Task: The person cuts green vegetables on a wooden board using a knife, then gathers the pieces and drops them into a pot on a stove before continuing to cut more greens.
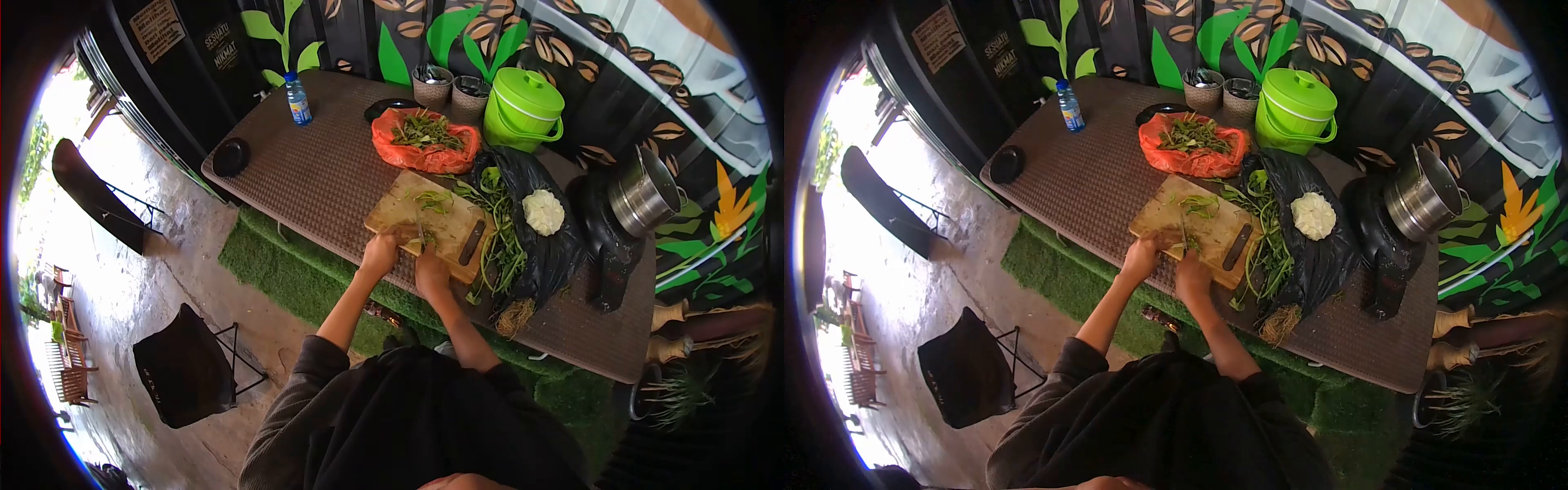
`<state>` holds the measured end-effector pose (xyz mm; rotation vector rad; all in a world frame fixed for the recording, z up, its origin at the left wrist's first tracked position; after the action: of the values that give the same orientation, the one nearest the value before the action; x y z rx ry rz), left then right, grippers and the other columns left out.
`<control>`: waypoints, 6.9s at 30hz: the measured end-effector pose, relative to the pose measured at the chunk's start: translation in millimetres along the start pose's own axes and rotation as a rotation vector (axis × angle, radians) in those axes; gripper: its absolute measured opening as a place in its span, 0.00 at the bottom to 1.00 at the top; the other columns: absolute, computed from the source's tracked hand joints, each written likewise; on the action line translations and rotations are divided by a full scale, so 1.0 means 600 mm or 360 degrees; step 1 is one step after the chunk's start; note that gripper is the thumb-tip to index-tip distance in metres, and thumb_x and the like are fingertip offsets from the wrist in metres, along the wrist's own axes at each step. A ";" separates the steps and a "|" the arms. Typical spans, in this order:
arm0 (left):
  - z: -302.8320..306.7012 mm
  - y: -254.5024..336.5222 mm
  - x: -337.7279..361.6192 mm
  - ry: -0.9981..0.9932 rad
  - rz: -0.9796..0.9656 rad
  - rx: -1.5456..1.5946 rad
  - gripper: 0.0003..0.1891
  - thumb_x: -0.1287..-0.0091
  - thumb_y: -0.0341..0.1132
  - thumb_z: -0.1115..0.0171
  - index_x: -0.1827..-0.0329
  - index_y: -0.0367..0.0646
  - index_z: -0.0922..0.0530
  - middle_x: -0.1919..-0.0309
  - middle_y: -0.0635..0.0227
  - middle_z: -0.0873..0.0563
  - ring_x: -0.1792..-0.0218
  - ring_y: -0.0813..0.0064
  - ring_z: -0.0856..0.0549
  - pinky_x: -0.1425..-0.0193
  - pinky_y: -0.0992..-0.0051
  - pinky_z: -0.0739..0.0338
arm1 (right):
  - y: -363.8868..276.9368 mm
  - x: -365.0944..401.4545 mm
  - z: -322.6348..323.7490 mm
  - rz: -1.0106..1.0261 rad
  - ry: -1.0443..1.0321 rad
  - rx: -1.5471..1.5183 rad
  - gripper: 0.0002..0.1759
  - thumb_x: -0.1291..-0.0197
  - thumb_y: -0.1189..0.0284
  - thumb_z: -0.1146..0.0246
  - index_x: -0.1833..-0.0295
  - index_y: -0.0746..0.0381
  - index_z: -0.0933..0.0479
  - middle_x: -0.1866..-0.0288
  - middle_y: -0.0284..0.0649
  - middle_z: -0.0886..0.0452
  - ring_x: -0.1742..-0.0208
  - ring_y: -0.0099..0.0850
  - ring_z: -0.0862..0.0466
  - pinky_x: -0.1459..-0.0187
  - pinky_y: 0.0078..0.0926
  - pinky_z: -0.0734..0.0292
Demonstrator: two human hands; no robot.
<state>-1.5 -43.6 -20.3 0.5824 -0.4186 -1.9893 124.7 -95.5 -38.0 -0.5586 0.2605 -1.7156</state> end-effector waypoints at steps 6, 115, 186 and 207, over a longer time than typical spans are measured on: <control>-0.001 0.001 0.001 0.0032 -0.0030 -0.0016 0.19 0.50 0.20 0.46 0.57 0.46 0.14 0.57 0.60 0.20 0.53 0.56 0.20 0.50 0.60 0.23 | 0.008 -0.006 -0.019 -0.0037 -0.0012 -0.0075 0.17 0.29 0.66 0.52 0.47 0.71 0.36 0.82 0.44 0.25 0.81 0.42 0.22 0.80 0.40 0.28; 0.018 -0.002 0.070 0.0721 0.0326 -0.0247 0.04 0.43 0.33 0.33 0.67 0.46 0.13 0.71 0.73 0.21 0.61 0.70 0.23 0.51 0.60 0.42 | -0.005 0.003 -0.023 0.0525 0.0118 0.0413 0.23 0.30 0.66 0.51 0.39 0.73 0.36 0.88 0.36 0.30 0.93 0.30 0.36 0.89 0.30 0.37; 0.021 -0.004 0.073 0.0685 0.0417 -0.0148 0.05 0.44 0.32 0.34 0.66 0.46 0.13 0.67 0.71 0.18 0.58 0.68 0.22 0.49 0.61 0.41 | -0.059 0.023 -0.023 0.0544 0.0287 0.0318 0.21 0.33 0.66 0.47 0.43 0.72 0.36 0.84 0.43 0.23 0.86 0.39 0.22 0.84 0.35 0.27; 0.014 0.026 0.050 0.0683 0.0182 -0.0211 0.07 0.42 0.33 0.34 0.63 0.45 0.13 0.67 0.71 0.17 0.59 0.68 0.22 0.50 0.63 0.38 | -0.037 0.014 -0.008 0.0304 -0.0033 0.0342 0.20 0.33 0.65 0.48 0.45 0.71 0.36 0.72 0.51 0.18 0.74 0.42 0.16 0.76 0.34 0.19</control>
<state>-7.1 -77.2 -11.8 0.8559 -0.0538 -1.7087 102.4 -99.4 -30.0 -0.3803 0.1091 -1.5287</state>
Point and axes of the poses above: each hand's wrist, its own x-axis away from the middle knuckle, its own z-axis out of the back of the hand, y = z × x, the point moved 5 cm from there along -x, towards the middle knuckle
